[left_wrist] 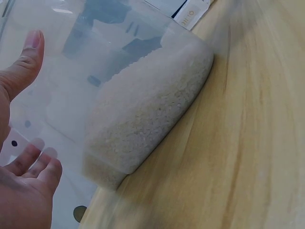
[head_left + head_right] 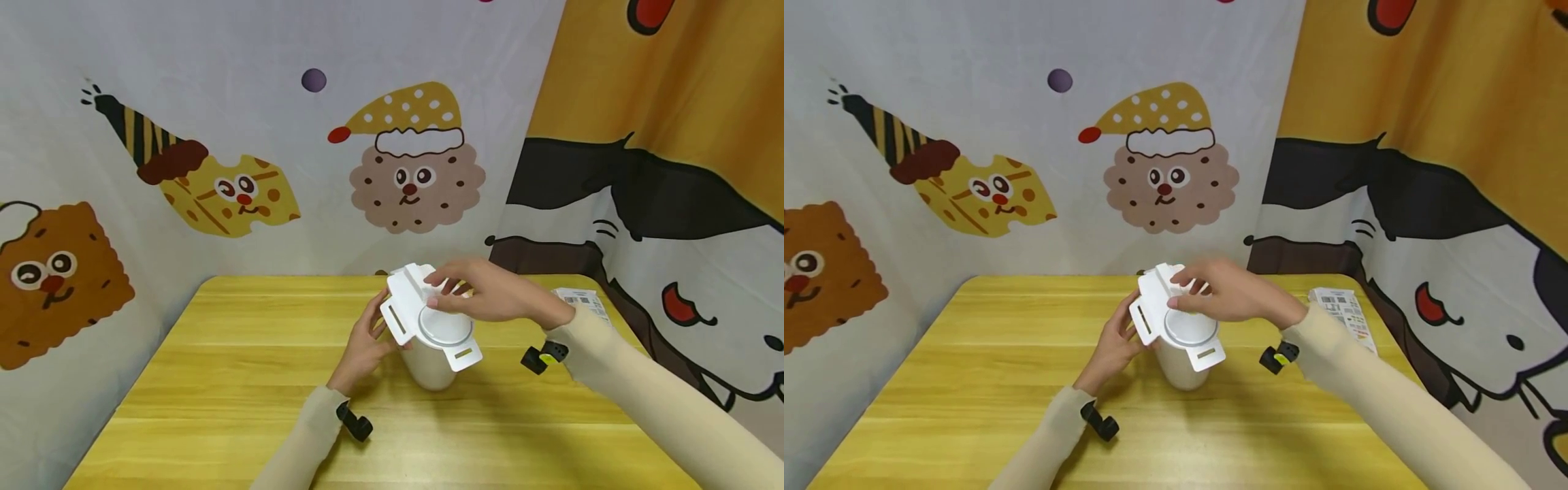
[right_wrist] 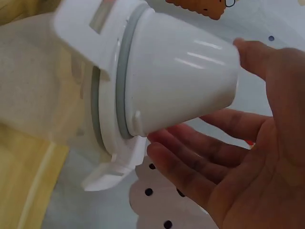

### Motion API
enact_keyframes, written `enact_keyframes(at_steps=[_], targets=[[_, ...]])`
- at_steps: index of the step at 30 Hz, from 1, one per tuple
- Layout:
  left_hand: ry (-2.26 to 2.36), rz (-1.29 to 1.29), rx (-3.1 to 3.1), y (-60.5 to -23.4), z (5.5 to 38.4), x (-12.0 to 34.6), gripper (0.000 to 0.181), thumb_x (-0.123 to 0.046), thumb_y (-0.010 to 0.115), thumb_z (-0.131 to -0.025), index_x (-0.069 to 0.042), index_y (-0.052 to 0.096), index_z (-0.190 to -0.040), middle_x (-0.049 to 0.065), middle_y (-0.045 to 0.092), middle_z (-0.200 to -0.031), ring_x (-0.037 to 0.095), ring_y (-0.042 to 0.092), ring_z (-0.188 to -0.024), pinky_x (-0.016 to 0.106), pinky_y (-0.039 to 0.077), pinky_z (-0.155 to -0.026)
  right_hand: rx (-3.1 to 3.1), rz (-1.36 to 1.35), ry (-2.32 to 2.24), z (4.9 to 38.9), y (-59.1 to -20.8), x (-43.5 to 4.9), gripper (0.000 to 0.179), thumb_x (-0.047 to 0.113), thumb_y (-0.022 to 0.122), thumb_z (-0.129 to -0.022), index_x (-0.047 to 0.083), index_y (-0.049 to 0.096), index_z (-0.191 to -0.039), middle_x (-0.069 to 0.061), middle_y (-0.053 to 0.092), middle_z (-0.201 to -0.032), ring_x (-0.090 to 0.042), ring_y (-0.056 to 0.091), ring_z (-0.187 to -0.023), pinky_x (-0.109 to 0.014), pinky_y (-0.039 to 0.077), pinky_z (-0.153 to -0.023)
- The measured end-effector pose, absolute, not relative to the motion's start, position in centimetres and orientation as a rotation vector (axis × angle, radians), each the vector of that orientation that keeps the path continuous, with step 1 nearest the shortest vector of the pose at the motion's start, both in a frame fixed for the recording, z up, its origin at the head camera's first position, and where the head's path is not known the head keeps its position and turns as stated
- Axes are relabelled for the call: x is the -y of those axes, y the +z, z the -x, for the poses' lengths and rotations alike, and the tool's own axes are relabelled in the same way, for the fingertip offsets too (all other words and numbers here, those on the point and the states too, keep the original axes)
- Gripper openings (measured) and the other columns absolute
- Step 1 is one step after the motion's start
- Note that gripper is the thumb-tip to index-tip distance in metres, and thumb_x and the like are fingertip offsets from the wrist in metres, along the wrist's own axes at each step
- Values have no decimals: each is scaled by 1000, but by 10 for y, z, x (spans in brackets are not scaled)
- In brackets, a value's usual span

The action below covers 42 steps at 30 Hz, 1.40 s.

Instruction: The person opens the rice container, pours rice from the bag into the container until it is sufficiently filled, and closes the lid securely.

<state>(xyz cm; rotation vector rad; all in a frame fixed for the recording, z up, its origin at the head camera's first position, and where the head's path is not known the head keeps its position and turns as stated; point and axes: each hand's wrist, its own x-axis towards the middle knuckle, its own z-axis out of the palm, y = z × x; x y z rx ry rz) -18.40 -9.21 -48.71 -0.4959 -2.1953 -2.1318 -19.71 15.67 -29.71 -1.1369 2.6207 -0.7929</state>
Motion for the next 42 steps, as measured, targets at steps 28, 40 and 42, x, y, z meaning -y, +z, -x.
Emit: enact_keyframes(at_steps=[28,40,42], targets=[[-2123,461,2232,-486,185,92,104,-5,89,-77,-36,32,-159,-7,34,-165,24,33,-153,50,34,-125,-2706,1370,-419,172,-313,-168,88,31,97,-66,20,54,-141,3,55,-146,-23,52,-135,-44,51,-109],[-2145,449,2214,-487,184,90,104,4,85,-79,-31,31,-160,-4,34,-165,25,33,-153,50,33,-126,-2791,1418,-379,173,-321,-164,85,35,97,-62,22,55,-135,2,60,-135,-20,59,-119,-38,58,-96],[-2144,445,2214,-486,184,90,104,3,86,-78,-32,32,-159,-5,34,-165,25,34,-153,50,33,-126,-2806,1440,-361,173,-321,-164,86,36,97,-60,22,54,-134,2,61,-133,-20,60,-116,-37,58,-93]])
